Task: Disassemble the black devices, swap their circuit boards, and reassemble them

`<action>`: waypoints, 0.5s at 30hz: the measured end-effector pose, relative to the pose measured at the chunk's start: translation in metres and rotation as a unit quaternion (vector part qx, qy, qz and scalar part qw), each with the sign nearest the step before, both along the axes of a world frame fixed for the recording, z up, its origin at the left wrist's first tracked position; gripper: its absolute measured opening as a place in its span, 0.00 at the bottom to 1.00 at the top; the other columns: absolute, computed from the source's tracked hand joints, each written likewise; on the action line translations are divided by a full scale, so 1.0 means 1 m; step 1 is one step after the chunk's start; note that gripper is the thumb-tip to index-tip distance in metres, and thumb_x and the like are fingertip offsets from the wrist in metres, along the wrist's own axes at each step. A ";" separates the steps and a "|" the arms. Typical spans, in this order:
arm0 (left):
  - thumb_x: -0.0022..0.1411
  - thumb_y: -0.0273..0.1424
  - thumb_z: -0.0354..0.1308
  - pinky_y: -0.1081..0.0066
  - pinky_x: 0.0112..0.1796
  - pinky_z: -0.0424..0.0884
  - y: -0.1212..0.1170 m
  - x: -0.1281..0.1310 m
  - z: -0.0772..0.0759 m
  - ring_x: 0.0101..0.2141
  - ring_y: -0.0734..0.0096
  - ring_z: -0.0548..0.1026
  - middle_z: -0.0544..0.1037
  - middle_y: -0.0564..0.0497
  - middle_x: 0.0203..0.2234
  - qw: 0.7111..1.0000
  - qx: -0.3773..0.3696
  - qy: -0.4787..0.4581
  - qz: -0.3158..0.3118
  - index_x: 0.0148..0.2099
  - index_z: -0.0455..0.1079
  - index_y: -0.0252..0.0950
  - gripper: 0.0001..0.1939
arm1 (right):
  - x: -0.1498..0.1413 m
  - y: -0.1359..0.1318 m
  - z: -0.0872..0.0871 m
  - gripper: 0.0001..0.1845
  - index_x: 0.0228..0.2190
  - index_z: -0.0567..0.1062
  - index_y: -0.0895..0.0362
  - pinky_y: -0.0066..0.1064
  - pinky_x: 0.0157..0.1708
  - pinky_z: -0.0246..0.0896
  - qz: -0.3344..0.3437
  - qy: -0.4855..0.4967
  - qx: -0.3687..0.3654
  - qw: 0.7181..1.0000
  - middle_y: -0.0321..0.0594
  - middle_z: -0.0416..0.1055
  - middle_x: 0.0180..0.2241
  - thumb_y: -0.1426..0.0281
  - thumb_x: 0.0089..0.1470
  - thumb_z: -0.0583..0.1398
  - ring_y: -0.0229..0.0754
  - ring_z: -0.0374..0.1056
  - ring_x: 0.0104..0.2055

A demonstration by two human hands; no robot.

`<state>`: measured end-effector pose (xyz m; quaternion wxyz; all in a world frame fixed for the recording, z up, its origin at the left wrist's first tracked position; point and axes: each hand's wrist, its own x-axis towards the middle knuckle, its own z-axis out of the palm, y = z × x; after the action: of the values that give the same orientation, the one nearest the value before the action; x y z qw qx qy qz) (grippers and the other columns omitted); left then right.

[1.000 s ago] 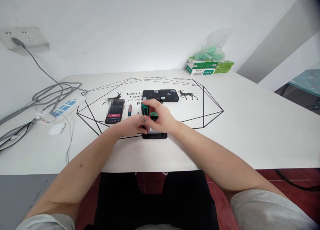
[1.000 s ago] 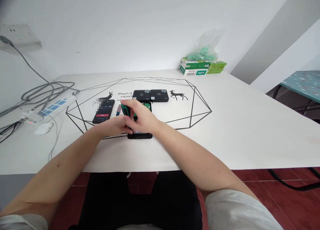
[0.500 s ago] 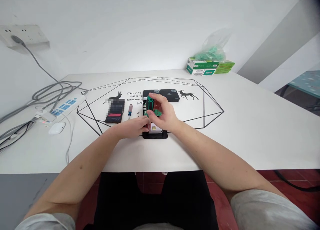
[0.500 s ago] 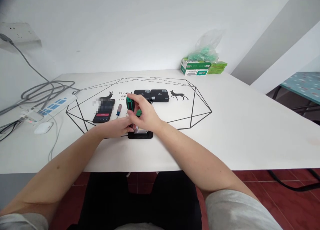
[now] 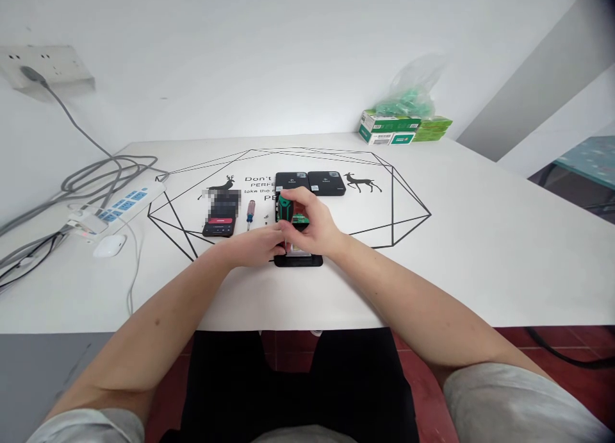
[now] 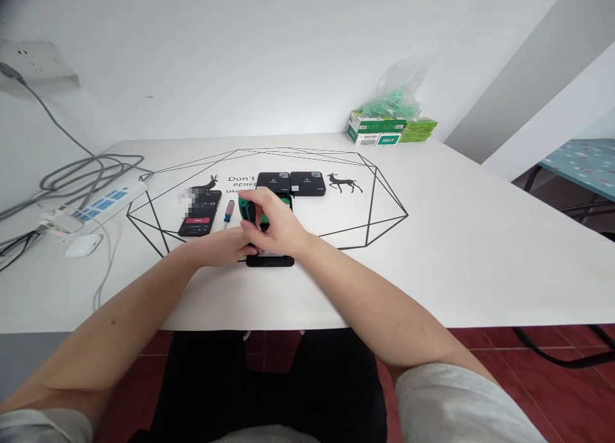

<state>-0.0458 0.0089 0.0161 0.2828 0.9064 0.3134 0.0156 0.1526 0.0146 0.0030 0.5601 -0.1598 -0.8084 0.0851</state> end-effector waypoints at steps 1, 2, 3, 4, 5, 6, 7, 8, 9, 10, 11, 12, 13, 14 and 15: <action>0.73 0.26 0.49 0.61 0.51 0.74 -0.001 0.001 0.001 0.48 0.57 0.79 0.79 0.46 0.45 1.000 0.001 0.005 0.006 0.46 0.71 0.38 0.09 | 0.000 0.000 0.001 0.26 0.61 0.64 0.46 0.34 0.29 0.74 0.003 0.006 0.009 1.000 0.39 0.70 0.42 0.69 0.64 0.62 0.39 0.68 0.33; 0.73 0.26 0.49 0.61 0.50 0.74 -0.002 0.002 0.003 0.47 0.57 0.79 0.79 0.46 0.45 1.000 0.001 0.009 0.012 0.45 0.71 0.38 0.09 | -0.001 0.000 0.002 0.26 0.60 0.65 0.46 0.33 0.27 0.72 0.004 0.011 0.016 1.000 0.39 0.69 0.41 0.69 0.63 0.63 0.39 0.67 0.33; 0.73 0.26 0.50 0.61 0.49 0.75 -0.002 0.002 0.004 0.46 0.57 0.79 0.80 0.46 0.45 1.000 0.000 0.012 0.018 0.45 0.71 0.38 0.09 | -0.001 0.000 0.002 0.25 0.59 0.65 0.46 0.32 0.26 0.71 0.003 0.012 0.020 1.000 0.38 0.69 0.39 0.68 0.63 0.63 0.40 0.67 0.33; 0.73 0.27 0.50 0.61 0.49 0.75 -0.003 0.002 0.006 0.46 0.57 0.79 0.80 0.47 0.44 1.000 -0.001 0.013 0.024 0.45 0.72 0.38 0.09 | -0.001 0.000 0.002 0.25 0.59 0.66 0.46 0.31 0.25 0.69 0.001 0.012 0.024 1.000 0.38 0.69 0.39 0.67 0.63 0.64 0.40 0.67 0.34; 0.72 0.27 0.51 0.61 0.48 0.75 -0.003 0.002 0.007 0.45 0.57 0.79 0.81 0.47 0.44 1.000 -0.002 0.014 0.028 0.45 0.72 0.38 0.08 | -0.002 0.000 0.002 0.25 0.58 0.66 0.45 0.31 0.24 0.68 -0.001 0.012 0.027 1.000 0.38 0.69 0.39 0.67 0.63 0.64 0.41 0.67 0.34; 0.72 0.27 0.51 0.61 0.48 0.75 -0.004 0.002 0.008 0.45 0.57 0.80 0.81 0.47 0.44 0.999 -0.003 0.015 0.031 0.45 0.72 0.39 0.08 | -0.002 0.000 0.001 0.25 0.59 0.66 0.45 0.32 0.24 0.68 -0.003 0.011 0.029 1.000 0.39 0.70 0.40 0.66 0.63 0.64 0.41 0.68 0.35; 0.72 0.28 0.52 0.61 0.49 0.75 -0.004 0.002 0.009 0.45 0.57 0.80 0.81 0.48 0.44 0.999 -0.005 0.015 0.033 0.45 0.73 0.39 0.08 | -0.002 0.000 0.001 0.25 0.59 0.66 0.45 0.32 0.25 0.69 -0.004 0.009 0.027 1.000 0.41 0.72 0.42 0.66 0.63 0.64 0.42 0.70 0.36; 0.71 0.28 0.53 0.61 0.49 0.75 -0.004 0.002 0.009 0.45 0.57 0.80 0.82 0.48 0.44 0.999 -0.008 0.016 0.035 0.45 0.73 0.39 0.08 | -0.002 -0.001 0.000 0.25 0.59 0.65 0.45 0.32 0.25 0.69 -0.007 0.006 0.018 1.000 0.42 0.74 0.45 0.66 0.63 0.64 0.42 0.71 0.37; 0.71 0.28 0.53 0.61 0.49 0.75 -0.004 0.001 0.010 0.46 0.57 0.80 0.82 0.48 0.45 0.999 -0.012 0.018 0.035 0.45 0.73 0.39 0.07 | -0.003 -0.001 -0.001 0.26 0.59 0.65 0.45 0.32 0.25 0.70 -0.012 0.004 0.003 1.000 0.43 0.75 0.47 0.66 0.63 0.65 0.43 0.72 0.38; 0.71 0.29 0.54 0.61 0.49 0.75 -0.004 0.001 0.010 0.46 0.57 0.80 0.82 0.49 0.45 0.999 -0.016 0.021 0.036 0.46 0.74 0.39 0.08 | -0.003 -0.002 -0.001 0.26 0.59 0.66 0.45 0.33 0.26 0.71 -0.019 0.003 -0.013 1.000 0.43 0.76 0.48 0.65 0.63 0.65 0.43 0.74 0.38; 0.70 0.29 0.54 0.61 0.50 0.75 -0.004 0.000 0.010 0.47 0.57 0.80 0.82 0.49 0.45 0.999 -0.020 0.021 0.038 0.46 0.75 0.40 0.08 | -0.004 -0.003 -0.001 0.26 0.59 0.66 0.45 0.33 0.27 0.71 -0.026 0.004 -0.027 0.999 0.43 0.77 0.49 0.64 0.63 0.66 0.43 0.75 0.39; 0.70 0.30 0.55 0.61 0.50 0.75 -0.003 0.000 0.010 0.47 0.57 0.80 0.82 0.49 0.46 0.999 -0.023 0.020 0.041 0.46 0.75 0.40 0.08 | -0.005 -0.004 -0.001 0.26 0.59 0.67 0.45 0.33 0.29 0.72 -0.029 0.008 -0.031 0.999 0.42 0.78 0.48 0.63 0.63 0.67 0.43 0.76 0.39; 0.70 0.31 0.55 0.61 0.50 0.76 -0.003 -0.001 0.009 0.48 0.57 0.80 0.82 0.49 0.46 0.999 -0.026 0.017 0.043 0.46 0.75 0.40 0.08 | -0.005 -0.005 0.000 0.26 0.59 0.68 0.45 0.34 0.30 0.73 -0.027 0.012 -0.025 0.999 0.41 0.79 0.48 0.62 0.62 0.68 0.43 0.76 0.40; 0.70 0.31 0.55 0.61 0.51 0.76 -0.003 -0.001 0.009 0.48 0.57 0.80 0.82 0.48 0.46 0.999 -0.026 0.012 0.043 0.45 0.76 0.40 0.08 | -0.006 -0.005 0.002 0.26 0.58 0.69 0.45 0.35 0.32 0.74 -0.020 0.016 -0.010 1.000 0.40 0.79 0.47 0.62 0.62 0.68 0.44 0.77 0.42; 0.70 0.32 0.56 0.60 0.51 0.76 -0.003 -0.001 0.008 0.48 0.57 0.80 0.82 0.48 0.47 0.999 -0.025 0.005 0.041 0.45 0.76 0.40 0.08 | -0.006 -0.006 0.003 0.25 0.58 0.70 0.45 0.35 0.34 0.75 -0.008 0.022 0.010 1.000 0.39 0.79 0.47 0.62 0.63 0.68 0.44 0.77 0.43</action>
<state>-0.0468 0.0061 0.0244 0.3028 0.8854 0.3523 0.0152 0.1462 0.0091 0.0063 0.5798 -0.1592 -0.7955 0.0760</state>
